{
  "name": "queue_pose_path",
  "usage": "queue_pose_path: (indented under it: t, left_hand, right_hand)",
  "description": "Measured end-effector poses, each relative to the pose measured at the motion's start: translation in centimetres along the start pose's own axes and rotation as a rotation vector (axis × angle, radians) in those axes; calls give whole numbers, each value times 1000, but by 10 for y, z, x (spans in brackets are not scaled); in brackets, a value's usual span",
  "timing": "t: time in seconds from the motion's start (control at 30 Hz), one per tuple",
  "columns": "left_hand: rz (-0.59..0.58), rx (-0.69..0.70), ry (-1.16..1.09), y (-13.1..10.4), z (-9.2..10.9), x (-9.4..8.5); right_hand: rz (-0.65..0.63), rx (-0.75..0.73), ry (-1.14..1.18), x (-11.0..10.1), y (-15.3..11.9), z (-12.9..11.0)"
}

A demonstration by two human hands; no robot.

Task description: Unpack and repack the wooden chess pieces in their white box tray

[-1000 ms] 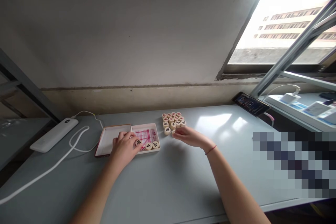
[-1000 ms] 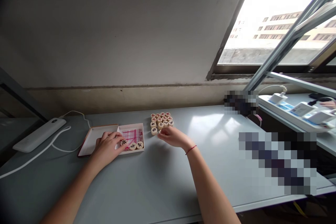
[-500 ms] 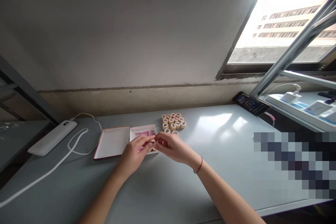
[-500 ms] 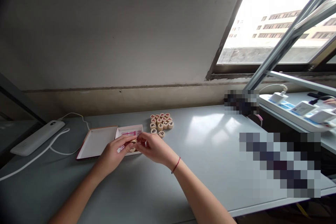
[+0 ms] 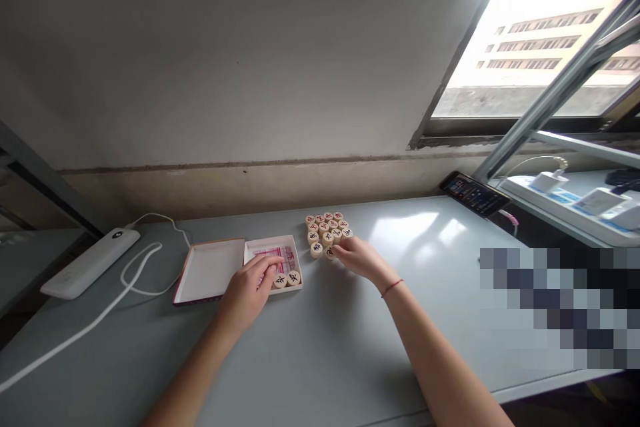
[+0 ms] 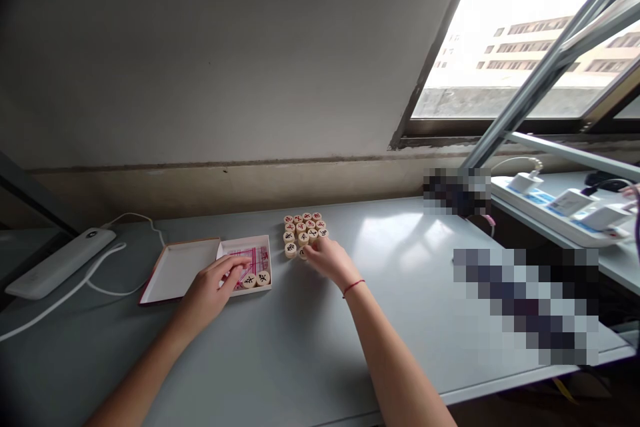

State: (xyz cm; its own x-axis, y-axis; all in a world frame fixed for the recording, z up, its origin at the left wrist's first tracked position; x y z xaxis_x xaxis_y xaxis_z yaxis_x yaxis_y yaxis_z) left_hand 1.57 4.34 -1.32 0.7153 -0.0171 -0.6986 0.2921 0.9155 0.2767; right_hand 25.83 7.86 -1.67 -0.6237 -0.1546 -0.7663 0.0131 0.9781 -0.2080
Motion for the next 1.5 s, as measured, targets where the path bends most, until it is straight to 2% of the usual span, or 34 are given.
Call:
queue_pose_path:
  t: [0.2, 0.4, 0.53, 0.7, 1.17, 1.5]
  left_hand:
    - [-6, -7, 44, 0, 0, -2]
    - [-7, 6, 82, 0, 1, -2]
    - [-10, 14, 108, 0, 1, -1]
    - [-34, 0, 120, 0, 1, -1]
    - [-31, 86, 191, 1, -2, 2]
    - [-119, 124, 259, -4, -5, 9]
  right_hand:
    - [3, 57, -56, -1, 1, 1]
    - [-52, -20, -129, -1, -2, 5]
    - [-2, -26, -205, 3, -3, 3]
    - [-12, -13, -263, 6, -3, 0]
    - [21, -61, -289, 11, 3, 3]
    - [43, -78, -289, 11, 4, 3]
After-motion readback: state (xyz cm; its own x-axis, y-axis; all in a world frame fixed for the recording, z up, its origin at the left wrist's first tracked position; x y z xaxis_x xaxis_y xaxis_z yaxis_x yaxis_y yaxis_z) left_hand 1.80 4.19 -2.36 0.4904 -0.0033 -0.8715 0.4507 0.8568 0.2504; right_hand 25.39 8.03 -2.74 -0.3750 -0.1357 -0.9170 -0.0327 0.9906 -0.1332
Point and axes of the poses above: each hand's wrist, its own y-axis towards the middle knuckle, its own x-axis out of the palm, z = x × y, the point moved 2 cm from there along y, towards the middle knuckle
